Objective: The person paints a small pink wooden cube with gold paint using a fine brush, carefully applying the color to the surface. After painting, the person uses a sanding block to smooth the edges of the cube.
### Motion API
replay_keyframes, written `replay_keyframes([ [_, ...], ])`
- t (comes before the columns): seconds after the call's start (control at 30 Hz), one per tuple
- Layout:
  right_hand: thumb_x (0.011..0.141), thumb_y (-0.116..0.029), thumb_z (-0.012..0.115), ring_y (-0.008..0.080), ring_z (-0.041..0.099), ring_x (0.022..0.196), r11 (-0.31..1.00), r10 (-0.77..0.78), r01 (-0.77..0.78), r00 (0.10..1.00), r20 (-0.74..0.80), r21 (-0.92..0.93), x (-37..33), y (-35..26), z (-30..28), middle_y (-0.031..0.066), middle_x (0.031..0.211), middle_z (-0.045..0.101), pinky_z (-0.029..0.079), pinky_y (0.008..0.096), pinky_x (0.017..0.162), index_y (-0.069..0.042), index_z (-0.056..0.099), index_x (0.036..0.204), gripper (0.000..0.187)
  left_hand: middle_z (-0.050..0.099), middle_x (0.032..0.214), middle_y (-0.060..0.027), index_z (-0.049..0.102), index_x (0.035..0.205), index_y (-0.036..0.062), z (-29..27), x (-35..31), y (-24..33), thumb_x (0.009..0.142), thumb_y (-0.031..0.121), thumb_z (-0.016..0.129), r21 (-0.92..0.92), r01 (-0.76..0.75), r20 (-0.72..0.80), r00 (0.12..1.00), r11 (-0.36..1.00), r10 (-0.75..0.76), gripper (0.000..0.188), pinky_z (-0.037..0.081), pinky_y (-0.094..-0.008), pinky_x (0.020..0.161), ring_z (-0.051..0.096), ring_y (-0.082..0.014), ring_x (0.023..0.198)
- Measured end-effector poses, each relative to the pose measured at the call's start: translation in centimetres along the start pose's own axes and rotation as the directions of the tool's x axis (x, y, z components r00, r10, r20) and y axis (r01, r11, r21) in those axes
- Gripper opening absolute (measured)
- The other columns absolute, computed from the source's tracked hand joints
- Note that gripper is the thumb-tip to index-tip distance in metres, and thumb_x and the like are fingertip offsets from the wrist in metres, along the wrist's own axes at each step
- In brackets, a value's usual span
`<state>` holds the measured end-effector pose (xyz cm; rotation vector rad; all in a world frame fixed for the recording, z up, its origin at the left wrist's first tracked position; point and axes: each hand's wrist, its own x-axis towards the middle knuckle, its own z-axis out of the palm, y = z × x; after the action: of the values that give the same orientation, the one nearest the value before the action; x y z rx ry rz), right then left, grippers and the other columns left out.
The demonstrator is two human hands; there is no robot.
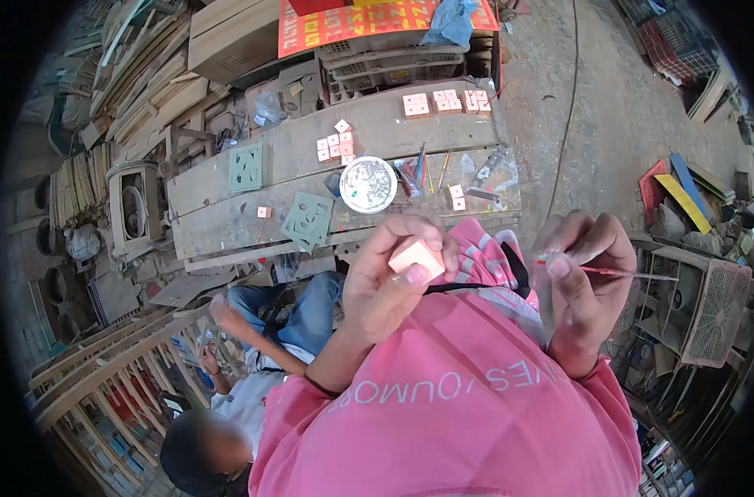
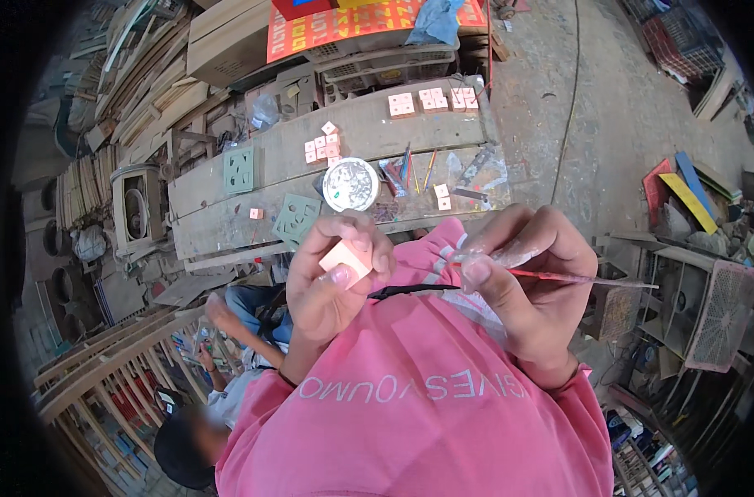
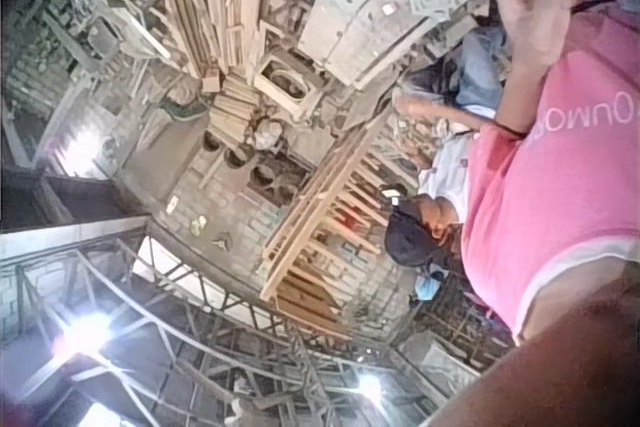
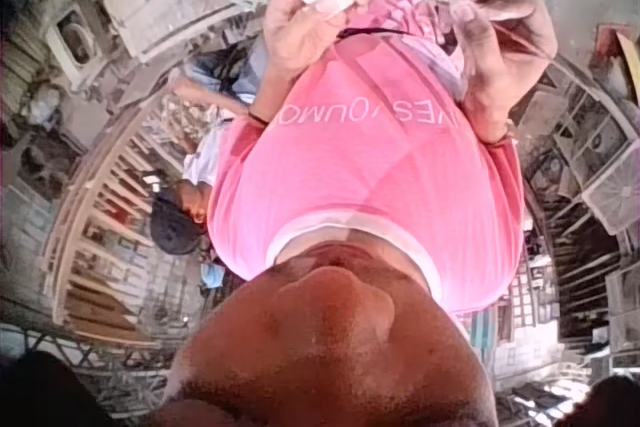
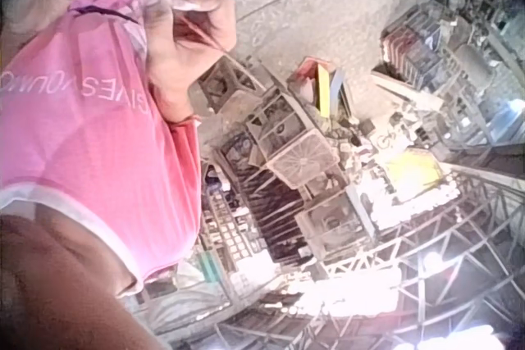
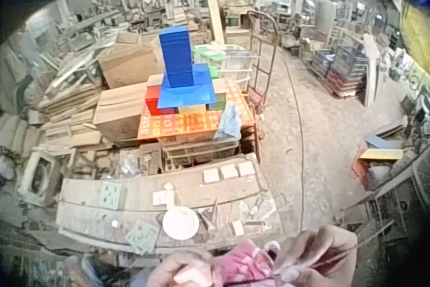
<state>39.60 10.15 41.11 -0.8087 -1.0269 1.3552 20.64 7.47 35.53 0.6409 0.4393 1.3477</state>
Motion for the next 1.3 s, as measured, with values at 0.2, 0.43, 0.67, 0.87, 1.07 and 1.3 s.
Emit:
replay_keyframes([
  [0.2, 0.078, 0.01, 0.064, 0.0134, 0.058, 0.067, 0.999, 0.049, -0.05, 0.997, 0.056, 0.006, -0.8, 1.0, 0.4, 0.0138, 0.077, 0.06, 0.047, 0.0252, 0.06, -0.003, 0.046, 0.077, 0.022, 0.042, 0.097, -0.0096, 0.045, 0.114, 0.0022, 0.0, 0.2, -0.4, 0.089, 0.021, 0.049, -0.399, 0.057, 0.08, 0.996, 0.915, -0.027, 0.032, 0.039, -0.0302, 0.066, 0.048, -0.019, 0.076],
  [0.43, 0.078, 0.011, 0.064, 0.0124, 0.058, 0.069, 0.998, 0.044, -0.041, 0.996, 0.077, -0.037, -1.1, 1.0, 0.0, 0.014, 0.079, 0.061, 0.047, 0.0242, 0.061, -0.003, 0.046, 0.077, 0.023, 0.04, 0.101, -0.011, 0.044, 0.11, 0.0016, 1.3, 0.2, 0.7, 0.076, 0.015, 0.05, -0.344, 0.093, 0.034, 0.996, 0.934, -0.086, 0.037, 0.04, -0.0314, 0.066, 0.049, -0.0204, 0.078],
  [0.67, 0.075, 0.012, 0.066, 0.0121, 0.058, 0.069, 0.998, 0.031, -0.025, 0.994, 0.107, -0.057, -1.6, 1.1, -0.4, 0.0141, 0.079, 0.061, 0.046, 0.024, 0.063, -0.004, 0.046, 0.077, 0.026, 0.039, 0.1, -0.0105, 0.045, 0.107, 0.0019, 1.5, -0.2, 0.1, 0.081, 0.018, 0.049, -0.24, 0.074, 0.078, 0.995, 0.968, -0.057, 0.031, 0.04, -0.0311, 0.066, 0.049, -0.0207, 0.078],
  [0.87, 0.074, 0.013, 0.067, 0.0148, 0.061, 0.072, 0.992, -0.012, 0.031, 0.988, 0.154, -0.122, -1.9, 0.8, -0.2, 0.0162, 0.081, 0.062, 0.048, 0.026, 0.065, -0.002, 0.047, 0.079, 0.026, 0.041, 0.104, -0.0115, 0.046, 0.113, -0.0014, 1.9, -0.7, -0.3, 0.086, 0.022, 0.046, -0.217, 0.035, 0.034, 0.999, 0.976, -0.028, 0.036, 0.04, -0.0314, 0.073, 0.048, -0.0225, 0.087],
  [1.07, 0.069, 0.012, 0.072, 0.0213, 0.066, 0.073, 0.917, -0.249, 0.328, 0.914, 0.319, -0.226, -1.6, 1.2, 0.5, 0.0186, 0.084, 0.064, 0.052, 0.0292, 0.065, 0.0, 0.053, 0.078, 0.024, 0.039, 0.115, -0.015, 0.04, 0.128, -0.0069, 2.1, -1.0, -0.3, 0.084, 0.022, 0.05, 0.234, -0.058, 0.071, 0.997, 0.97, 0.042, 0.053, 0.04, -0.0343, 0.086, 0.047, -0.0257, 0.101],
  [1.3, 0.067, 0.011, 0.072, 0.0211, 0.064, 0.068, 0.847, -0.308, 0.429, 0.877, 0.368, -0.313, -1.5, 1.4, 0.9, 0.0157, 0.08, 0.063, 0.051, 0.0268, 0.059, 0.002, 0.056, 0.075, 0.02, 0.038, 0.115, -0.0137, 0.041, 0.13, -0.0055, 2.5, -1.6, 0.3, 0.084, 0.021, 0.053, 0.626, -0.188, 0.182, 0.979, 0.757, 0.092, 0.055, 0.04, -0.0336, 0.086, 0.048, -0.0223, 0.099],
])
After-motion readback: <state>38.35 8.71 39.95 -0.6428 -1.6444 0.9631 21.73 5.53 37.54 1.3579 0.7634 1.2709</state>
